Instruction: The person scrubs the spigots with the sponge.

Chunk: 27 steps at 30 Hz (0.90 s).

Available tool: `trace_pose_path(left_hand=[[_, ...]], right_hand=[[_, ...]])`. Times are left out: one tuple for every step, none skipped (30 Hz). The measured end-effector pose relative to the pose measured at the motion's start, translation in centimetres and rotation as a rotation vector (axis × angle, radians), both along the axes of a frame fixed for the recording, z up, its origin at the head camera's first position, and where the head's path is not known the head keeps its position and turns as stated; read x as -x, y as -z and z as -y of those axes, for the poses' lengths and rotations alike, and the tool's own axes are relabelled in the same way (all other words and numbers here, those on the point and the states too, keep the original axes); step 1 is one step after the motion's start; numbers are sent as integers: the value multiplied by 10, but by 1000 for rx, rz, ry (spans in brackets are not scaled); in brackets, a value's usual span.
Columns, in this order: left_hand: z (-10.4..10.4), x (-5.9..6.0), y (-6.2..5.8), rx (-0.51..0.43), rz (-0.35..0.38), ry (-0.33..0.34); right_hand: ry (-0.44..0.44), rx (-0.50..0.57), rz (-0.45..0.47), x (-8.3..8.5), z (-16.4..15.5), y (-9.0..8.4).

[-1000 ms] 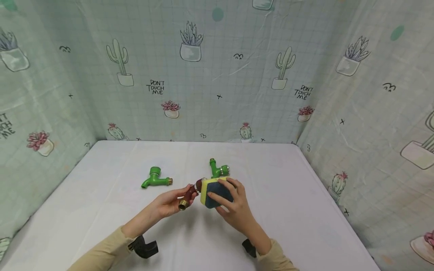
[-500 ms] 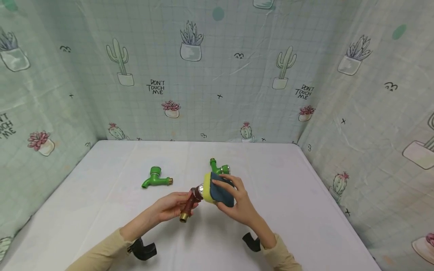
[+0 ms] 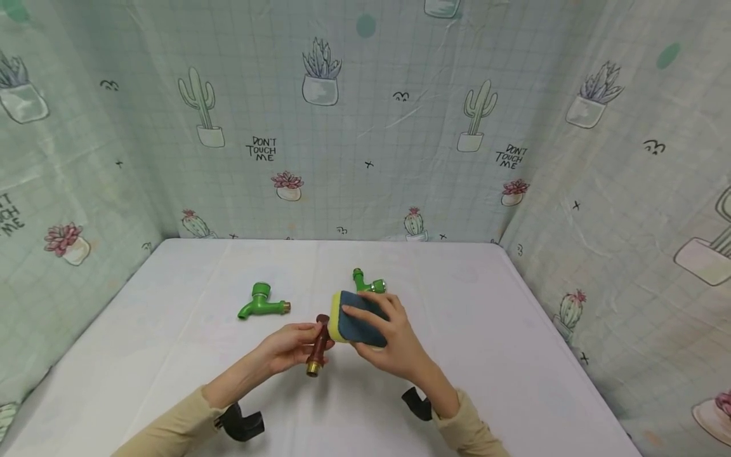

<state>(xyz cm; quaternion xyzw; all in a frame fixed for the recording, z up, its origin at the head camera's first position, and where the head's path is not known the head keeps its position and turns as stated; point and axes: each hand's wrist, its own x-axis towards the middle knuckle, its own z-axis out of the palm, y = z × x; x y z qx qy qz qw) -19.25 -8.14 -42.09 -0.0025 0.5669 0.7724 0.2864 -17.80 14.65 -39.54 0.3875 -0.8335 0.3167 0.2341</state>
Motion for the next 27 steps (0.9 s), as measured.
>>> trace_pose_path(left_hand=[[1,1,0,-14,10,14],[2,2,1,-28,19,29],[3,3,1,-40,27,42],[3,4,2,-47,29,56],[4,5,2,-53,31,65],[5,5,2,-55,29,75],[5,6,2,-46,27,84],[5,6,2,-33,20,93],[5,6,2,-18,12,101],[5,6,2,1,1,108],[5,5,2,16,-8,115],[5,5,2,37,-25,134],[4,5,2,57,-49,161],[4,4,1,64,-66,184],[3,4,1,70,-83,206],[3,4,1,77,-100,227],[2,4,0,79,-116,253],[2,4,0,83,-133,280],[1,3,0,78,-142,300],[1,3,-1,71,-141,313],[0,2,-1,74,-145,327],[0,2,-1,76,-148,341],[0,1,-1,78,-149,354],[-1,0,-1,82,-148,365],[-1,0,-1,84,-142,373],[-1,-1,-1,89,-138,380],[-1,-1,-1,91,-136,388]], right_hand=[[-5,-3,-6,-1,0,1],[-12,-5,-13,-1,0,1],[-17,-7,-23,-1,0,2],[-22,-6,-31,-1,0,3],[-26,-4,-39,-1,-1,3],[-27,-5,-47,-1,-1,4],[-29,-6,-60,-1,-1,4],[-31,-10,-77,-1,-1,5],[-30,-17,-90,-1,-1,5],[-31,-24,-104,-1,-1,5],[-31,-33,-118,-1,0,5],[-31,-42,-132,0,0,5],[-32,-48,-144,0,1,4],[-33,-49,-147,0,2,4],[-33,-48,-143,0,3,3],[-34,-43,-139,0,3,3],[-37,-35,-138,1,4,3],[-39,-26,-135,1,5,3],[-43,-15,-137,1,6,3],[-47,-4,-144,1,7,4],[-46,0,-155,2,8,5],[-45,4,-172,2,9,7],[-45,8,-189,3,10,8],[-42,11,-203,3,10,10],[-38,13,-220,4,11,12],[-34,13,-233,5,11,14],[-30,11,-242,5,11,15]])
